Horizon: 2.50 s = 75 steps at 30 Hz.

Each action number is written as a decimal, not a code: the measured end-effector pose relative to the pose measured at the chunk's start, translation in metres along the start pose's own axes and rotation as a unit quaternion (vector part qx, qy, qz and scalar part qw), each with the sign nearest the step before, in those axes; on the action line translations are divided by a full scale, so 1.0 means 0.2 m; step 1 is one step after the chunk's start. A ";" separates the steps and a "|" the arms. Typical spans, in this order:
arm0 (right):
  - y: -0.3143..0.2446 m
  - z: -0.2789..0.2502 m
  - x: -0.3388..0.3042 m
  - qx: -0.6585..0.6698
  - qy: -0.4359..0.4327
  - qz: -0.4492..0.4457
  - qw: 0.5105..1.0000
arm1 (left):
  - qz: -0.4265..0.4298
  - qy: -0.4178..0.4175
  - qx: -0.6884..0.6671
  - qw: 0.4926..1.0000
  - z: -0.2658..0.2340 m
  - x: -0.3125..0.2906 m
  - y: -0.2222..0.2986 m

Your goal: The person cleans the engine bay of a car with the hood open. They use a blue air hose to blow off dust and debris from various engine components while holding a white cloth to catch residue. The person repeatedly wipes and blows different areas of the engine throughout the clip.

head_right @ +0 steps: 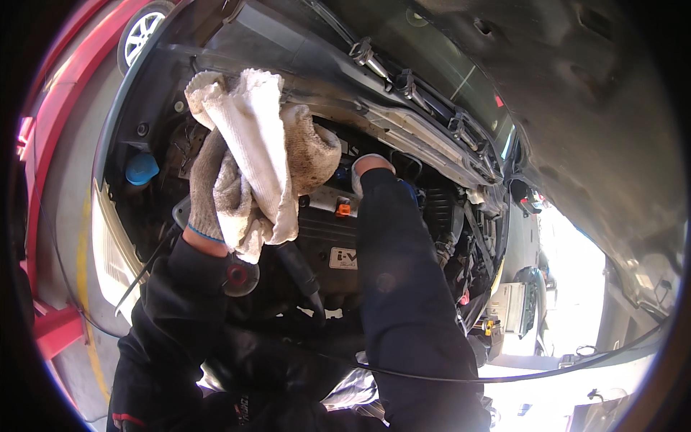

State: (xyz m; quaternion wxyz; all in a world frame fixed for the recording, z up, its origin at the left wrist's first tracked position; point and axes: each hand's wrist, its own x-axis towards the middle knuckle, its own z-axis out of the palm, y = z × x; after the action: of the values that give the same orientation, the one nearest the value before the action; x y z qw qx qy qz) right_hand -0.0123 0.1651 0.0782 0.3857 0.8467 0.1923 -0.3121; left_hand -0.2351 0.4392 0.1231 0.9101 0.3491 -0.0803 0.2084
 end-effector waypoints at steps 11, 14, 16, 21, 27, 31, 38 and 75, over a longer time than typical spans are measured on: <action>-0.02 -0.02 0.01 0.009 0.004 0.000 1.000 | 0.002 -0.009 0.140 0.990 0.01 -0.01 0.03; 0.00 -0.03 -0.01 0.014 -0.002 0.005 1.000 | 0.003 -0.016 0.136 0.991 0.02 -0.02 0.04; 0.01 -0.04 -0.03 0.014 -0.005 0.007 1.000 | -0.039 -0.019 0.046 0.998 0.02 -0.01 0.03; 0.08 -0.08 -0.09 0.015 -0.018 0.022 0.999 | -0.034 -0.022 0.063 0.997 0.02 -0.01 0.02; 0.27 -0.13 -0.28 0.015 -0.057 0.061 0.996 | -0.022 -0.038 0.135 0.990 0.00 0.00 0.00; 0.39 -0.18 -0.44 0.019 -0.091 0.098 0.991 | -0.066 -0.015 -0.022 0.997 0.00 0.01 0.00; 0.45 -0.22 -0.60 0.014 -0.112 0.127 0.986 | -0.013 -0.029 -0.001 0.999 0.03 0.02 0.02; 0.31 -0.18 -2.13 0.146 0.108 0.192 0.964 | -0.069 -0.071 0.167 0.981 0.19 0.01 0.07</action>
State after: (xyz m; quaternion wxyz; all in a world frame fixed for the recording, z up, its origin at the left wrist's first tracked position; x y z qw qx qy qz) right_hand -0.2749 0.1172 0.4182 0.2873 0.9436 0.0190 -0.1632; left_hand -0.2386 0.4230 0.1610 0.8434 0.5143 -0.0847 0.1303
